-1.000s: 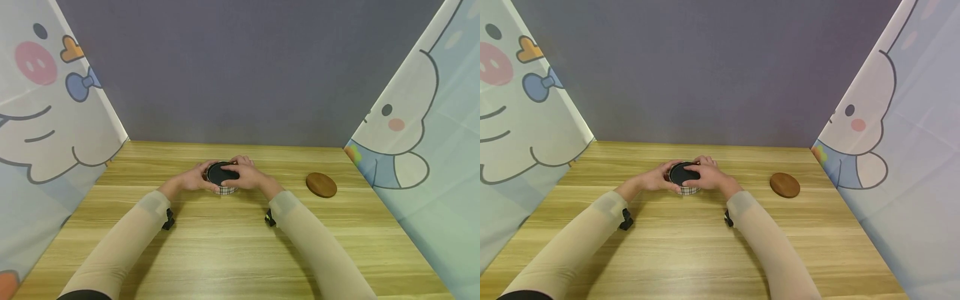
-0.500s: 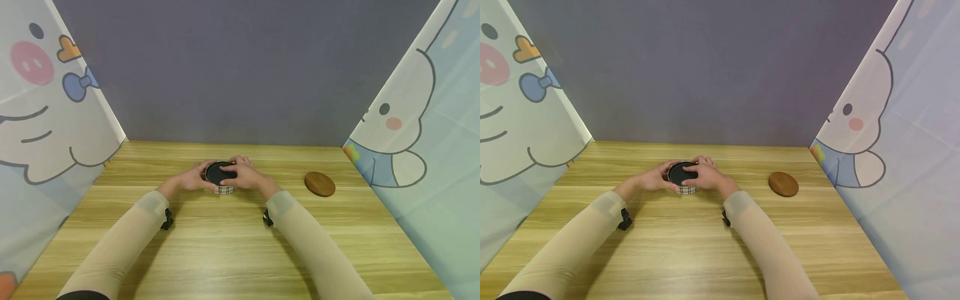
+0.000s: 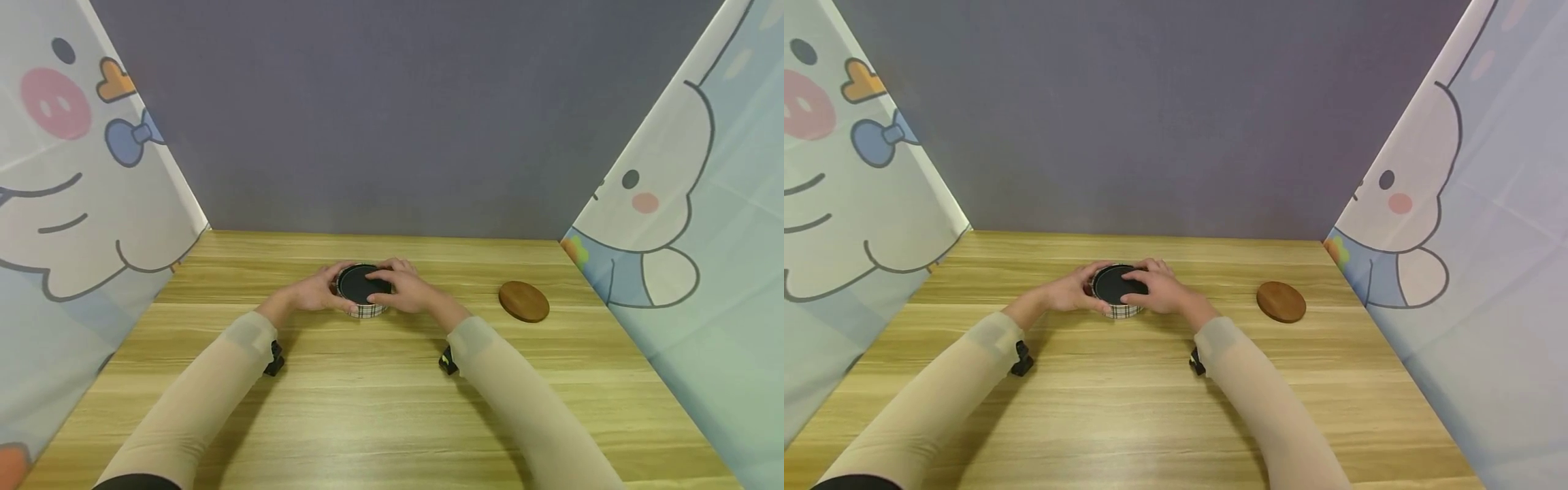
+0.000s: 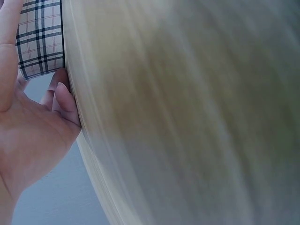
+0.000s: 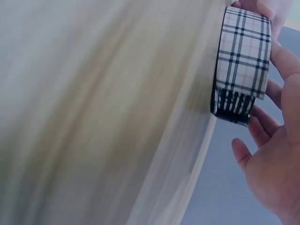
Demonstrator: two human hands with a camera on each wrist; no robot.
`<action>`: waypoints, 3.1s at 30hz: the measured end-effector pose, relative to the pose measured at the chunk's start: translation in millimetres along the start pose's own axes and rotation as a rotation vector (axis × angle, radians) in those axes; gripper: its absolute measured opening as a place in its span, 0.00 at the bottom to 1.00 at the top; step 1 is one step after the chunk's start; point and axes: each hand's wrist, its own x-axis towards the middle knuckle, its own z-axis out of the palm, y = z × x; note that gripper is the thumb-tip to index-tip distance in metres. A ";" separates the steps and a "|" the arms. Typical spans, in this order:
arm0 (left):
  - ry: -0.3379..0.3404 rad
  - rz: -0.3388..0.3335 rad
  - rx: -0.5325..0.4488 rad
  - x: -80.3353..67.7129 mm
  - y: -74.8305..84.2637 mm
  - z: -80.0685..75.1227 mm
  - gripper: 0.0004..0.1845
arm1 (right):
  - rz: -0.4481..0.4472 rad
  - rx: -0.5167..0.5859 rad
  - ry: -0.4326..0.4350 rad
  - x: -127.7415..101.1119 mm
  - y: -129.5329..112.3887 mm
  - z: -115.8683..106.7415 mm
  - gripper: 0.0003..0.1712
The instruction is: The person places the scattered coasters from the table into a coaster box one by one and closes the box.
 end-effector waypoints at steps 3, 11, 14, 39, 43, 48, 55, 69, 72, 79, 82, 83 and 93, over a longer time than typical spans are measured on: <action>0.011 -0.005 0.008 2.4 0.4 0.8 0.62 | -0.003 0.063 0.020 -13.2 6.9 -3.3 0.37; 0.035 0.020 0.003 4.0 -0.4 1.4 0.62 | 0.002 0.195 0.009 -58.0 28.4 -13.7 0.35; 0.043 0.020 0.012 3.0 -0.4 1.2 0.62 | 0.007 0.199 -0.018 -73.8 34.6 -17.8 0.35; 0.043 0.018 0.019 2.6 -2.6 1.4 0.61 | 0.089 0.043 0.167 -175.1 153.3 -72.8 0.20; 0.043 0.013 0.020 2.7 -3.2 1.6 0.62 | 0.141 -0.007 0.135 -186.0 174.5 -79.9 0.20; 0.044 0.004 0.012 3.3 -3.4 2.0 0.63 | 0.150 -0.033 0.113 -193.9 184.6 -84.6 0.20; 0.051 0.006 0.010 3.3 -3.0 1.2 0.62 | 0.167 -0.016 0.119 -195.0 183.1 -83.8 0.21; 0.050 -0.003 0.009 1.3 -3.0 1.1 0.63 | 0.289 -0.061 0.030 -196.6 169.2 -79.7 0.50; 0.052 0.000 0.006 0.6 -2.4 1.2 0.62 | 0.278 -0.094 0.032 -196.9 166.8 -78.0 0.51; 0.047 -0.004 0.004 1.4 -2.8 3.0 0.62 | 0.202 -0.145 0.102 -188.0 159.6 -68.6 0.49; 0.049 -0.009 0.013 1.2 -2.6 2.8 0.62 | 0.179 -0.121 0.113 -181.0 152.4 -65.5 0.49; 0.049 -0.012 0.014 1.4 -2.4 2.6 0.62 | 0.175 -0.114 0.114 -178.4 149.6 -64.7 0.49; 0.051 -0.033 0.002 3.4 -3.3 2.0 0.64 | 0.137 -0.072 0.140 -152.1 121.2 -59.5 0.48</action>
